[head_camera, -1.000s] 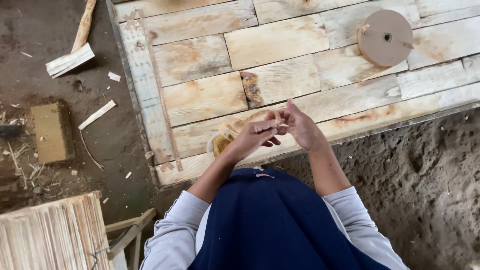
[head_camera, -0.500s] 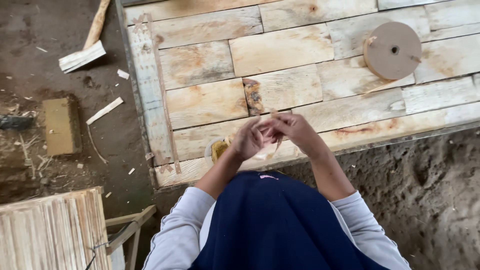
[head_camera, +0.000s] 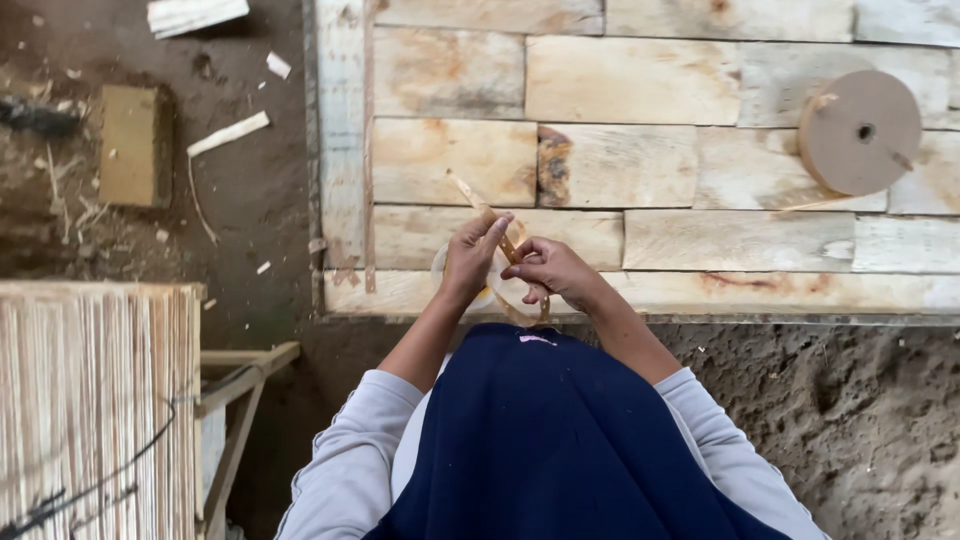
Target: The person applies a brown paste from a small plastic container onto a perforated wooden strip using their fingers, then presses the strip onto a wooden workbench. The person repeats this process with additional strips, aligning and smoothing them in place.
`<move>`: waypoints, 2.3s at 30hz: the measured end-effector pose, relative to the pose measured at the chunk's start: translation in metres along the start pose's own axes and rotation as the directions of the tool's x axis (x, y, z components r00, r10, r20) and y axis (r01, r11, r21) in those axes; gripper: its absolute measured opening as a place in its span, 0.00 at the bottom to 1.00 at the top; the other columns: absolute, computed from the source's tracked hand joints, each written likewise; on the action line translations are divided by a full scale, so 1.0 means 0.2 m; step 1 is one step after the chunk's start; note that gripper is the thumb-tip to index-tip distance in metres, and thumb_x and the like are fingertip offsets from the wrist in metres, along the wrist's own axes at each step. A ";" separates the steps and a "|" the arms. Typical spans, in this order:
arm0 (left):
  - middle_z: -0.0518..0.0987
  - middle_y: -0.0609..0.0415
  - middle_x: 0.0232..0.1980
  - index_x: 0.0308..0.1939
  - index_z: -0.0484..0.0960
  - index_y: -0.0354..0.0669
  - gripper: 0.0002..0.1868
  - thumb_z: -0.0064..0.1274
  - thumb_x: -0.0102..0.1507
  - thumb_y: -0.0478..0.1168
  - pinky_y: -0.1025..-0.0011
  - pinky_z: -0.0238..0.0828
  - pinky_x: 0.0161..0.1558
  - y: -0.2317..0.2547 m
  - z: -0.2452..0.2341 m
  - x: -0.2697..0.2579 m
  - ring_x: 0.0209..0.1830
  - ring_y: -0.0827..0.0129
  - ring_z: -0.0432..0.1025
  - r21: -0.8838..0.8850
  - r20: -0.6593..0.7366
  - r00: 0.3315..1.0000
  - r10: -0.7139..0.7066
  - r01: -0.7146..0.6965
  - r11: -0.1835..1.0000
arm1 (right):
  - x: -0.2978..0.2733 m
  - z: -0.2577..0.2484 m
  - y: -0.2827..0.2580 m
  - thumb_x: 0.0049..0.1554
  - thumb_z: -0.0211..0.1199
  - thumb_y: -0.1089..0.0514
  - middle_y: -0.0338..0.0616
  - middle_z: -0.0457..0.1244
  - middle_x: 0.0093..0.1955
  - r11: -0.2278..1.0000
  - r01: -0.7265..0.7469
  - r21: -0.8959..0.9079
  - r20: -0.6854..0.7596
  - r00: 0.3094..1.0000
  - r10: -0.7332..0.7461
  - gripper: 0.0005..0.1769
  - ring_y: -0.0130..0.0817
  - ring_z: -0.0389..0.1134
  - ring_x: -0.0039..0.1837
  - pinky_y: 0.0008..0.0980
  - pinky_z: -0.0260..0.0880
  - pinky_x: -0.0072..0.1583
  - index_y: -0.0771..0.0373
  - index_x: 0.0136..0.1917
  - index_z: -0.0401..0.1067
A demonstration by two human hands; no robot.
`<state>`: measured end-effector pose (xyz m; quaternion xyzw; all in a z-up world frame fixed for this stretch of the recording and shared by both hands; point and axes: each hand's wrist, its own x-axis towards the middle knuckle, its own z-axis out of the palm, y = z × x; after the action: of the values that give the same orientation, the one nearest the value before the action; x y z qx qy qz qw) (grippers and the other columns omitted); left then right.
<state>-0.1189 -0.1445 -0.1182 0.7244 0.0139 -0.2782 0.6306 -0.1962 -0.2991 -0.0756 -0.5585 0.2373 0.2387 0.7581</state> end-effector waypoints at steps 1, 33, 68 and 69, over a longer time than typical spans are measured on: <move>0.85 0.62 0.52 0.53 0.88 0.68 0.14 0.58 0.66 0.58 0.66 0.68 0.63 -0.07 -0.03 -0.01 0.60 0.70 0.75 -0.005 -0.017 1.000 -0.008 0.008 1.000 | -0.01 0.02 0.00 0.54 0.69 0.63 0.59 0.70 0.46 1.000 -0.011 -0.007 0.015 1.000 0.011 0.20 0.36 0.71 0.27 0.29 0.76 0.30 0.70 0.56 0.64; 0.65 0.44 0.74 0.58 0.85 0.73 0.17 0.60 0.66 0.46 0.57 0.48 0.76 -0.81 -0.30 0.02 0.72 0.47 0.61 0.242 -0.204 0.840 0.502 -0.454 0.858 | 0.56 0.28 0.20 0.47 0.69 0.37 0.47 0.40 0.86 -0.026 0.167 -0.986 0.166 0.924 -0.346 0.49 0.59 0.33 0.85 0.71 0.45 0.76 0.42 0.79 0.58; 0.65 0.39 0.75 0.60 0.82 0.38 0.16 0.53 0.72 0.42 0.51 0.50 0.77 0.69 -0.23 0.22 0.77 0.49 0.56 -0.408 0.020 0.913 0.408 -0.365 0.837 | 0.03 0.01 -0.44 0.64 0.62 0.53 0.51 0.67 0.33 0.894 0.435 -0.105 0.015 0.900 -0.436 0.13 0.37 0.74 0.37 0.32 0.74 0.48 0.65 0.55 0.73; 0.63 0.41 0.77 0.63 0.81 0.41 0.16 0.53 0.73 0.42 0.50 0.51 0.77 0.70 -0.21 0.24 0.78 0.48 0.55 -0.365 0.036 0.896 0.442 -0.400 0.841 | 0.01 -0.04 -0.48 0.64 0.63 0.55 0.48 0.66 0.31 0.881 0.449 -0.153 -0.029 0.889 -0.458 0.10 0.32 0.72 0.33 0.25 0.72 0.41 0.66 0.52 0.73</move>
<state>-0.0093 -0.1508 -0.0095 0.5685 -0.1343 -0.1682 0.7940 -0.1347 -0.3313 -0.0078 -0.6584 0.1069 0.0529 0.7431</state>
